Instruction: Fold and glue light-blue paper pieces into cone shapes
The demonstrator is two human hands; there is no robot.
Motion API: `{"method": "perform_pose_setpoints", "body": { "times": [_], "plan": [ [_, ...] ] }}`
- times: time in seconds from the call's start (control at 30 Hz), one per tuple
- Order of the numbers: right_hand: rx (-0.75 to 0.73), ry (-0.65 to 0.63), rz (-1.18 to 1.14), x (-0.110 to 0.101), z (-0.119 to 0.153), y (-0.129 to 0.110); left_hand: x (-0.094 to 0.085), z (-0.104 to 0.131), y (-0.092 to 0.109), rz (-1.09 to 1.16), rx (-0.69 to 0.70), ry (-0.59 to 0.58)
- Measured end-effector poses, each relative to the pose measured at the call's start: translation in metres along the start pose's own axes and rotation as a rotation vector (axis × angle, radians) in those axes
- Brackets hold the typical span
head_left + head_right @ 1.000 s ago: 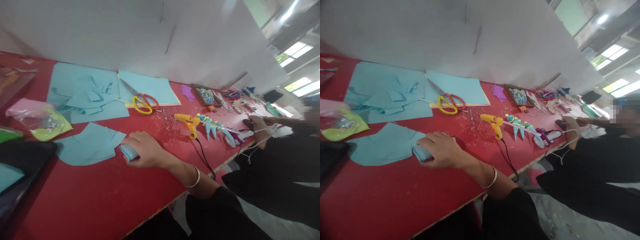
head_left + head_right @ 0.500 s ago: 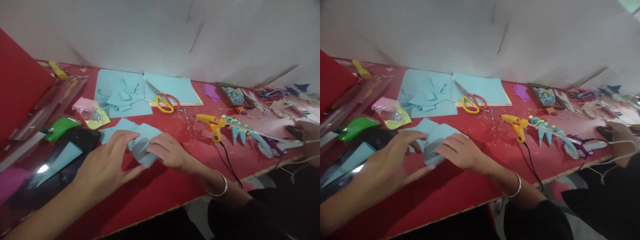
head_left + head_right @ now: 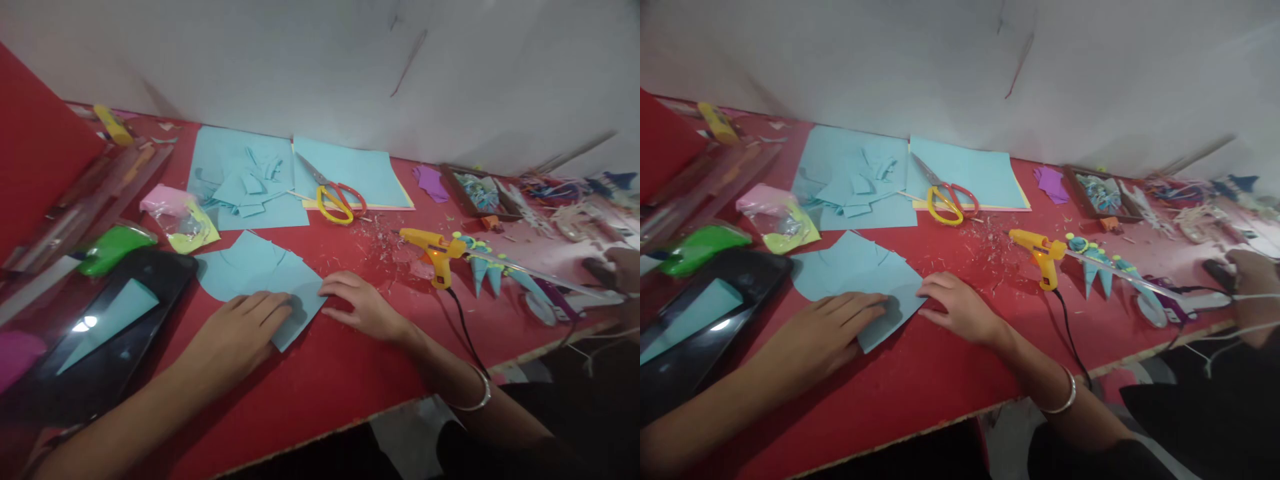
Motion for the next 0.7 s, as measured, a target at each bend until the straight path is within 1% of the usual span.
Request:
{"method": "perform_pose_setpoints", "body": {
  "times": [0.1,0.2,0.4,0.5,0.57,0.63,0.7],
  "plan": [
    [0.062,-0.016,-0.061,-0.001,0.0,0.007,0.006,-0.003,-0.008,0.051,-0.075,-0.053],
    [0.066,-0.02,-0.101,-0.002,-0.002,0.008,0.006,-0.005,-0.011,0.119,-0.074,-0.047],
    [0.041,0.099,-0.207,-0.011,-0.002,0.014,0.007,-0.003,-0.02,0.254,-0.131,-0.021],
    [0.067,0.121,-0.233,-0.011,-0.004,0.019,0.008,-0.005,-0.026,0.302,-0.217,-0.018],
    [0.092,0.126,-0.222,-0.011,-0.004,0.021,0.01,-0.007,-0.033,0.328,-0.301,-0.037],
    [0.122,0.128,-0.195,-0.012,-0.004,0.024,0.012,-0.009,-0.038,0.345,-0.381,-0.08],
    [0.143,0.13,-0.17,-0.012,-0.003,0.026,0.011,-0.011,-0.042,0.378,-0.43,-0.081]
  ]
}}
Point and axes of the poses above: each hand's wrist, its own z-axis away from the middle knuckle, its own x-axis out of the palm, y = z × x, the point moved 9 cm from there along -z, towards the middle knuckle
